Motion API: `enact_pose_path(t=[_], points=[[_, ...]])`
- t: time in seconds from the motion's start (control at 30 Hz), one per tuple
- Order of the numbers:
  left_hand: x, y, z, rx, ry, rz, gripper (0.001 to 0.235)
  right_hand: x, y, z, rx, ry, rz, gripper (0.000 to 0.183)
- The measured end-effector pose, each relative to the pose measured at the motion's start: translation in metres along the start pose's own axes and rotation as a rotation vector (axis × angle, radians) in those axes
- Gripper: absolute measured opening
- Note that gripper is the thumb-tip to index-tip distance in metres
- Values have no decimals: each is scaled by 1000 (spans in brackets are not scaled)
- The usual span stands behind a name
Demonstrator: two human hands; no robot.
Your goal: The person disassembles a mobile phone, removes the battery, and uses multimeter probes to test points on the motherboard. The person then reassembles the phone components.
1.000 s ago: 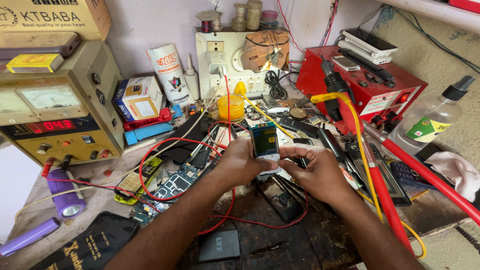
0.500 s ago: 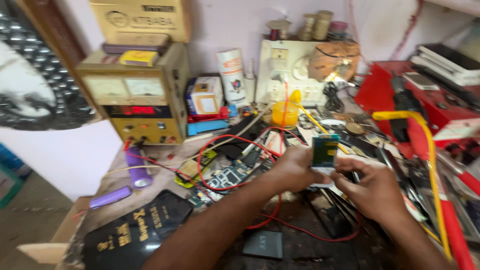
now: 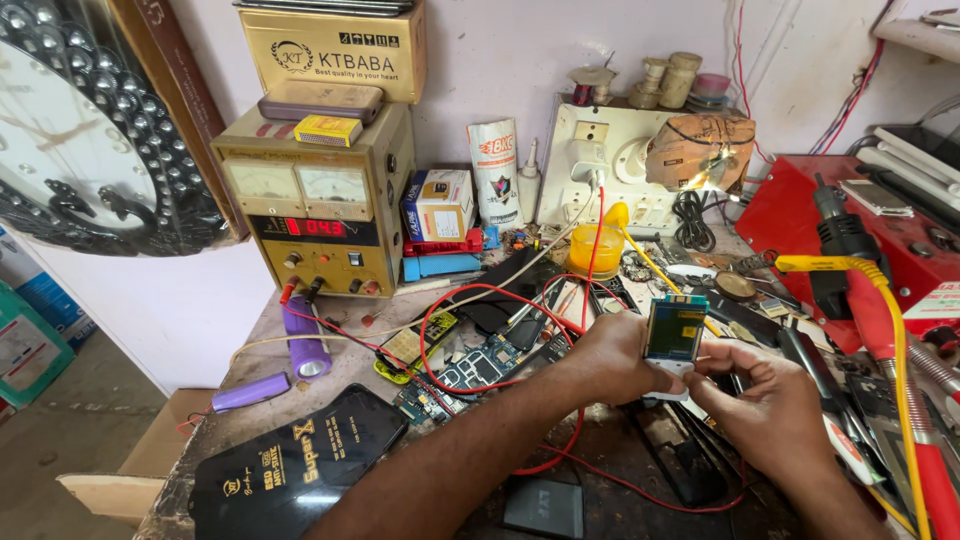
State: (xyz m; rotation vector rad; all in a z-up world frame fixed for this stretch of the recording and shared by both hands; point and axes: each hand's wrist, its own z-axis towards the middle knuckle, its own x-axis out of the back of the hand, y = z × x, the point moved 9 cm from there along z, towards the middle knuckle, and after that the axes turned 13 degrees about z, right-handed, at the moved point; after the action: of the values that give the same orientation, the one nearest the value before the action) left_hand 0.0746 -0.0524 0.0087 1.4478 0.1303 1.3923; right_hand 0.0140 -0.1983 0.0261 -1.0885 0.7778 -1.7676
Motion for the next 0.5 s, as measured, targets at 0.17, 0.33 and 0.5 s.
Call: enact_pose_path(t=[0.17, 0.33, 0.5], points=[[1, 2, 0, 8, -17, 71, 51, 1, -1, -1, -15, 14, -24, 34], [0, 1, 1, 2, -16, 66, 50, 2, 2, -1, -23, 15, -24, 35], [0, 2, 1, -15, -12, 43, 50, 1, 3, 0, -16, 3, 22, 34]])
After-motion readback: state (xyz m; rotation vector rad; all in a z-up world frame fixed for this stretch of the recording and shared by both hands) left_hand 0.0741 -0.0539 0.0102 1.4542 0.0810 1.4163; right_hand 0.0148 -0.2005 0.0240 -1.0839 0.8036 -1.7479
